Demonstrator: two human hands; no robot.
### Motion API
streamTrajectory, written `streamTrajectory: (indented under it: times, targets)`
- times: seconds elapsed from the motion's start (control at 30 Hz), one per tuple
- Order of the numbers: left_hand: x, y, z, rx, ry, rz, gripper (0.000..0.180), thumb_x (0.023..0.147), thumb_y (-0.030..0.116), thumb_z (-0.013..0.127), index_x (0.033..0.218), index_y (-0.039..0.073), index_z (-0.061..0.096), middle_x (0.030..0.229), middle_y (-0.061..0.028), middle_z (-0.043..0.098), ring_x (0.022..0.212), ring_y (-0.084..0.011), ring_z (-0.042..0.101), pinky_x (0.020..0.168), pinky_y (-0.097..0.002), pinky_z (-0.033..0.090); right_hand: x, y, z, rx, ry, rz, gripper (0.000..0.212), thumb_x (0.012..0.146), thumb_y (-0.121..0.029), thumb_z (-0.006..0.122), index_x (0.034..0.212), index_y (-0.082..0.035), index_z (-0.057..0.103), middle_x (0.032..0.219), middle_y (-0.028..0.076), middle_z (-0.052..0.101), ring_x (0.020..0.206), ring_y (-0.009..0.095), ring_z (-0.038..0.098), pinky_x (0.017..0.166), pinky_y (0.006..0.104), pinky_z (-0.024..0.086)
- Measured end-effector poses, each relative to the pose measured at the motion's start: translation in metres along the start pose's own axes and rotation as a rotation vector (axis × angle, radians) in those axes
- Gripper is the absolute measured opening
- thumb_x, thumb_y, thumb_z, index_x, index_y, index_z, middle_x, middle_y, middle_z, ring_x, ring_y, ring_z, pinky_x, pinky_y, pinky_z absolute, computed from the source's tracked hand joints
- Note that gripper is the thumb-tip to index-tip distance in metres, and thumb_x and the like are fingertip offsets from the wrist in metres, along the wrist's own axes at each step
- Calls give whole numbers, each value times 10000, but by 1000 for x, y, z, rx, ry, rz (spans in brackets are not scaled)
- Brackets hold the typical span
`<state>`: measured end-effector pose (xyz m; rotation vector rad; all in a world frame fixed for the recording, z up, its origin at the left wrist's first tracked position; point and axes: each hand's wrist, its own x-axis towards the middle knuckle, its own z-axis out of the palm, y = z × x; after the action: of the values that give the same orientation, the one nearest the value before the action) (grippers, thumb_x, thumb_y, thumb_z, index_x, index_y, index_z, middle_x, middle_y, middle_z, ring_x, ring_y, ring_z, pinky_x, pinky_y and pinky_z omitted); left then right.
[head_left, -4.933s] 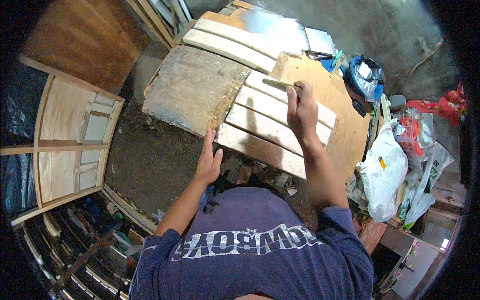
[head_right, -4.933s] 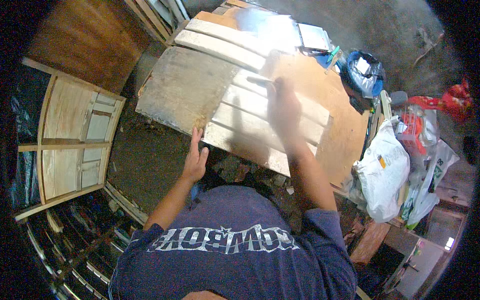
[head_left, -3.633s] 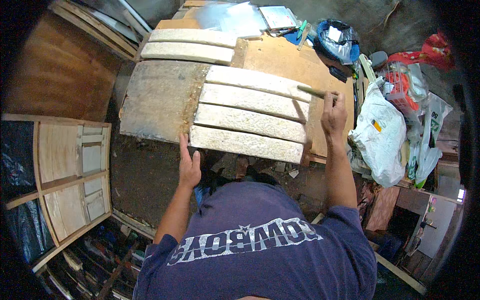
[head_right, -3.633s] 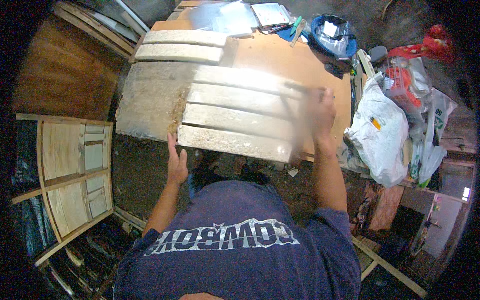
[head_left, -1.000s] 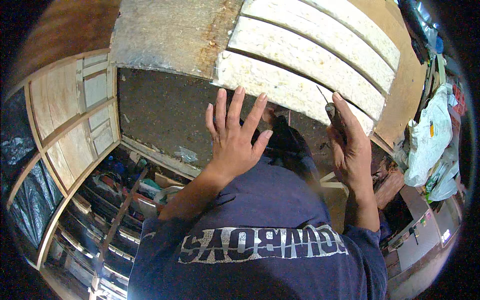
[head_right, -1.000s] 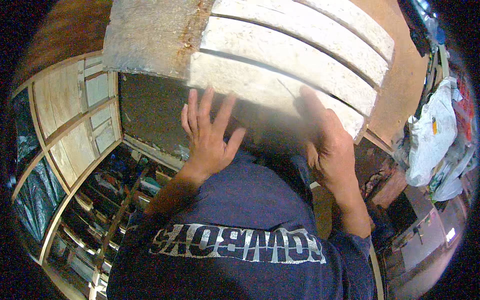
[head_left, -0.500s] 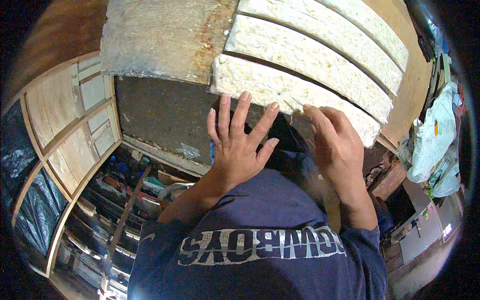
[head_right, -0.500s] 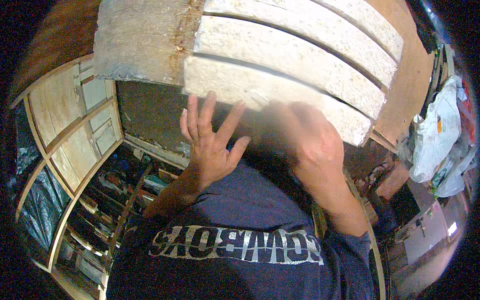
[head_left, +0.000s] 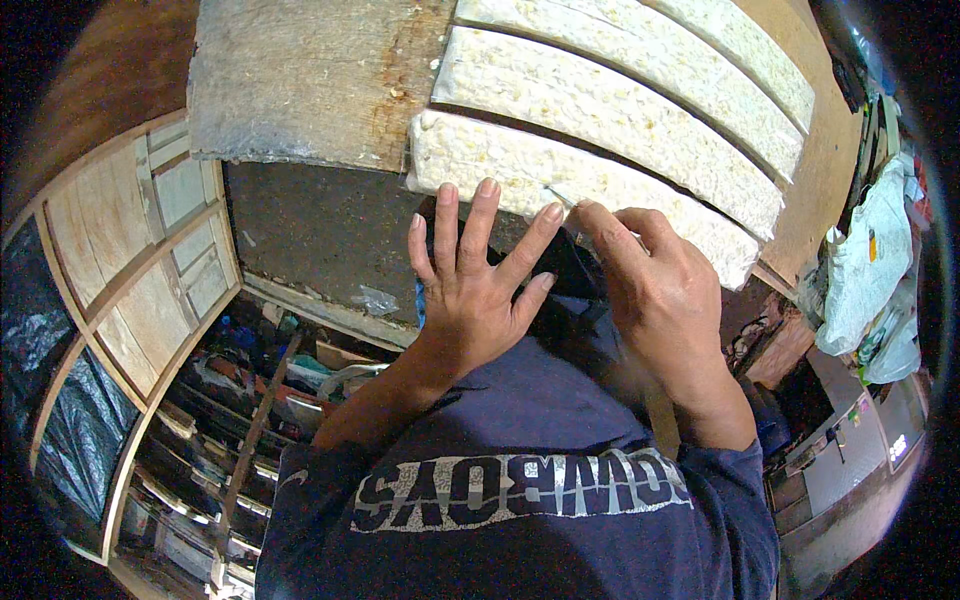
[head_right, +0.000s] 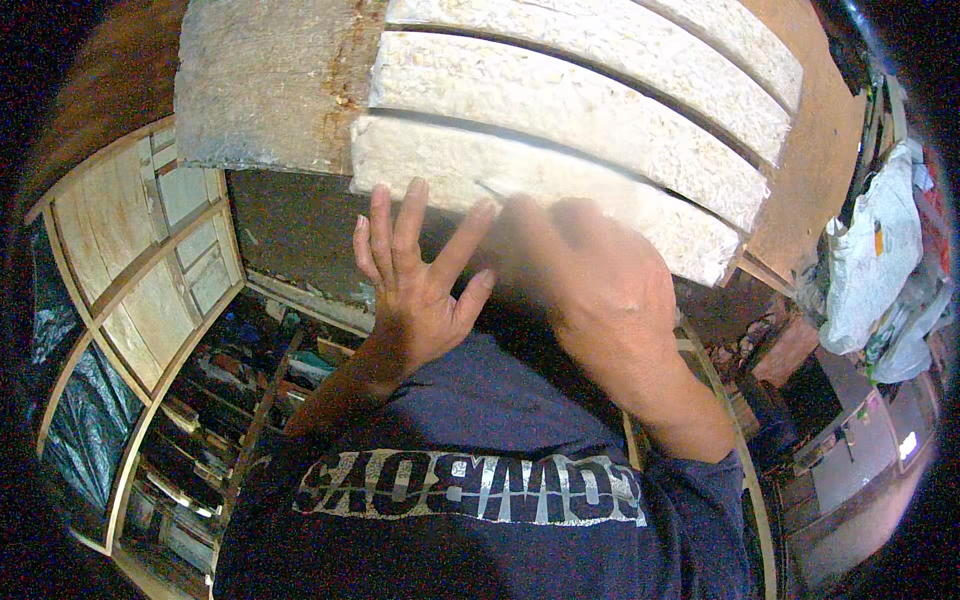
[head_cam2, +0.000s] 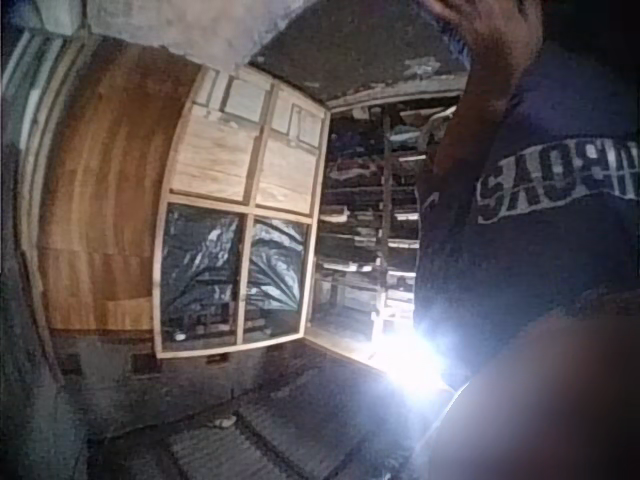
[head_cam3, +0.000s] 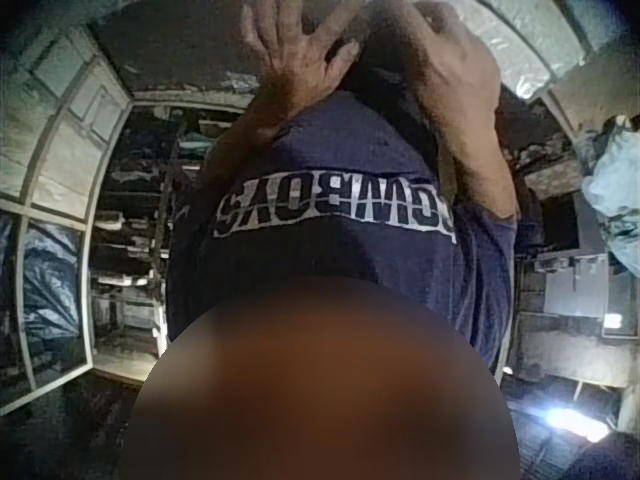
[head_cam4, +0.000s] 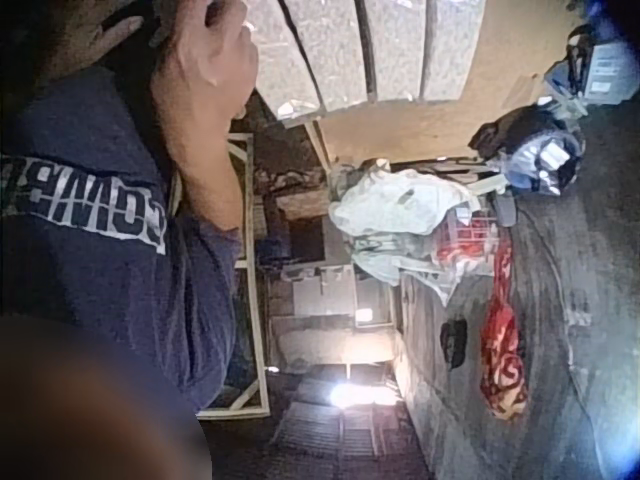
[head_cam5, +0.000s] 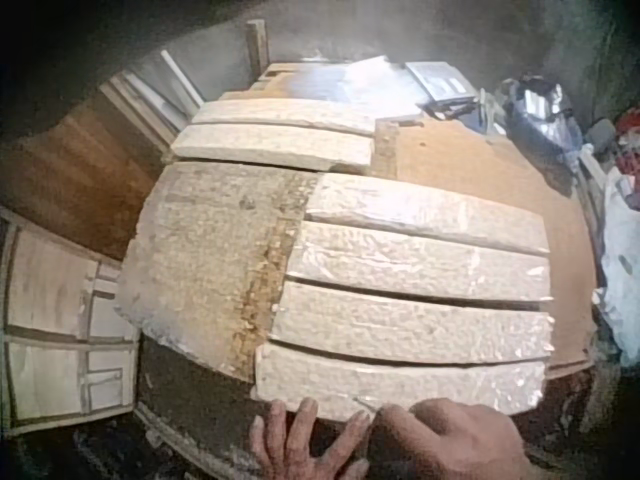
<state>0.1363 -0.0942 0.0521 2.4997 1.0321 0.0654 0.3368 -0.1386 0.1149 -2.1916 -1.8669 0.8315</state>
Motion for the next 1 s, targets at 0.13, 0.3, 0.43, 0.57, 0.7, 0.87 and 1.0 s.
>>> streamTrajectory:
  times: [0.13, 0.3, 0.43, 0.57, 0.7, 0.87, 1.0]
  targets:
    - [1, 1, 1, 5, 4, -6, 596, 849, 400, 700, 1423, 346, 551, 1584, -200, 244, 1476, -466, 131, 1141, -649, 124, 1, -3, -5, 0, -39, 50, 401, 865, -55, 648, 1255, -148, 639, 996, 108, 657, 809, 306, 681, 657, 408, 546]
    - [3, 1, 1, 13, 1, -4, 616, 830, 386, 716, 1422, 363, 548, 1585, -187, 243, 1477, -457, 133, 1136, -654, 132, 3, -3, -8, -3, -49, 35, 396, 871, -58, 640, 1257, -145, 637, 996, 112, 657, 802, 310, 679, 660, 413, 546]
    - [3, 0, 1, 21, 1, -1, 639, 817, 372, 730, 1428, 369, 539, 1582, -180, 245, 1478, -453, 133, 1133, -658, 135, 6, -6, -14, -15, -97, 47, 385, 872, -65, 638, 1249, -142, 637, 1004, 119, 658, 804, 318, 680, 663, 418, 547]
    - [3, -1, 3, 58, 7, 6, 649, 813, 378, 737, 1430, 371, 534, 1570, -177, 258, 1478, -449, 129, 1128, -666, 135, 9, -4, -13, -12, -97, 52, 374, 876, -74, 637, 1243, -143, 638, 1009, 124, 661, 803, 323, 682, 666, 419, 550]
    - [5, 1, 0, 66, -14, -5, 655, 811, 403, 744, 1430, 378, 531, 1559, -174, 268, 1480, -442, 126, 1125, -673, 130, 9, -4, -6, 21, -55, 81, 370, 865, -62, 647, 1227, -141, 650, 1000, 123, 663, 807, 323, 683, 666, 415, 552]
    - [7, 0, -7, 40, -20, 7, 676, 823, 459, 734, 1449, 337, 511, 1551, -166, 284, 1478, -425, 146, 1124, -659, 125, 7, -1, -2, 36, 16, 35, 394, 825, -27, 659, 1203, -138, 665, 1009, 113, 662, 861, 309, 665, 700, 407, 547]
    - [14, -6, -13, 24, -2, -15, 720, 855, 533, 675, 1479, 238, 468, 1546, -154, 314, 1475, -393, 180, 1121, -632, 123, 11, 3, -3, -81, 64, -22, 431, 781, -12, 660, 1192, -141, 672, 1014, 96, 657, 900, 293, 631, 749, 399, 529]
